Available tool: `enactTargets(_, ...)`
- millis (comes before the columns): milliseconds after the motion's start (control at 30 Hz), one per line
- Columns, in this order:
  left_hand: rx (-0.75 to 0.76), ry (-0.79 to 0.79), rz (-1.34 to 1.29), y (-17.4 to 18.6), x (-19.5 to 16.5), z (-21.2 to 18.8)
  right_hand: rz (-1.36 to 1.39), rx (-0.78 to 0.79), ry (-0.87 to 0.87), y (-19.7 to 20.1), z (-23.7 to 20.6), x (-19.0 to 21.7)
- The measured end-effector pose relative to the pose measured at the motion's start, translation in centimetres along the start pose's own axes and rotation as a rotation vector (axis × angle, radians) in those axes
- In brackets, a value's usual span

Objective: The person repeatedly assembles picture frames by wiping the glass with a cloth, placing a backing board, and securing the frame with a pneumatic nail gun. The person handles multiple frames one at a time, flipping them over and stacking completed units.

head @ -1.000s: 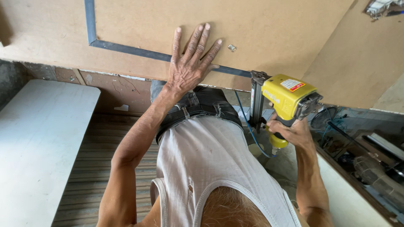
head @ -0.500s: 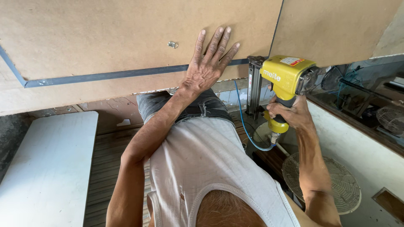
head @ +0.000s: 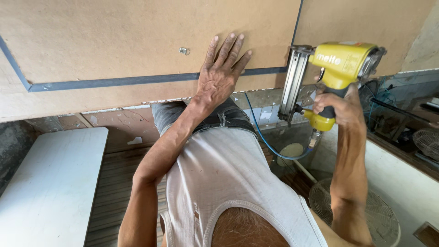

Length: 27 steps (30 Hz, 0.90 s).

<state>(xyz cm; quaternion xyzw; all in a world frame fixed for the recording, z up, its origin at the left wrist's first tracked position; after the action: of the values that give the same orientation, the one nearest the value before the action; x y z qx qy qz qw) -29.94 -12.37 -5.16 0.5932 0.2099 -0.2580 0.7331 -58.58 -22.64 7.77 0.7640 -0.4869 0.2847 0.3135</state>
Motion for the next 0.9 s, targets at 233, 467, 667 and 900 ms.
enactTargets(233, -0.084, 0.120, 0.397, 7.4, 8.9, -1.1, -0.064, -0.152, 0.157, 8.7, 12.9, 1.0)
enactTargets(467, -0.125, 0.827, 0.670, 17.5, 22.9, -6.5, -0.457, -0.302, 0.795, -1.3, 14.6, 3.6)
enactTargets(667, -0.489, 1.050, 0.465, 24.1, 28.5, -4.4, -0.146, -0.343, 0.391, -9.9, 16.8, 3.2)
enactTargets(900, -0.643, 0.956, 0.036, 27.9, 27.9, -1.3, 0.379, 0.084, 0.122, -5.8, 11.2, -4.4)
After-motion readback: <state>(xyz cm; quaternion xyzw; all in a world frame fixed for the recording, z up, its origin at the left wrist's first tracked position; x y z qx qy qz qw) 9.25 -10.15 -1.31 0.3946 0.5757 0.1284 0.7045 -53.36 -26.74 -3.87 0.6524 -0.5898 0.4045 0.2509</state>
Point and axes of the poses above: each hand's wrist, its own z-axis towards the middle knuckle, its own y-axis out of the back of the hand, x = y × z, the point moved 5 cm from there along z, towards the middle knuckle, and after that the axes turned 12 degrees about -x, right-handed, at the moved point
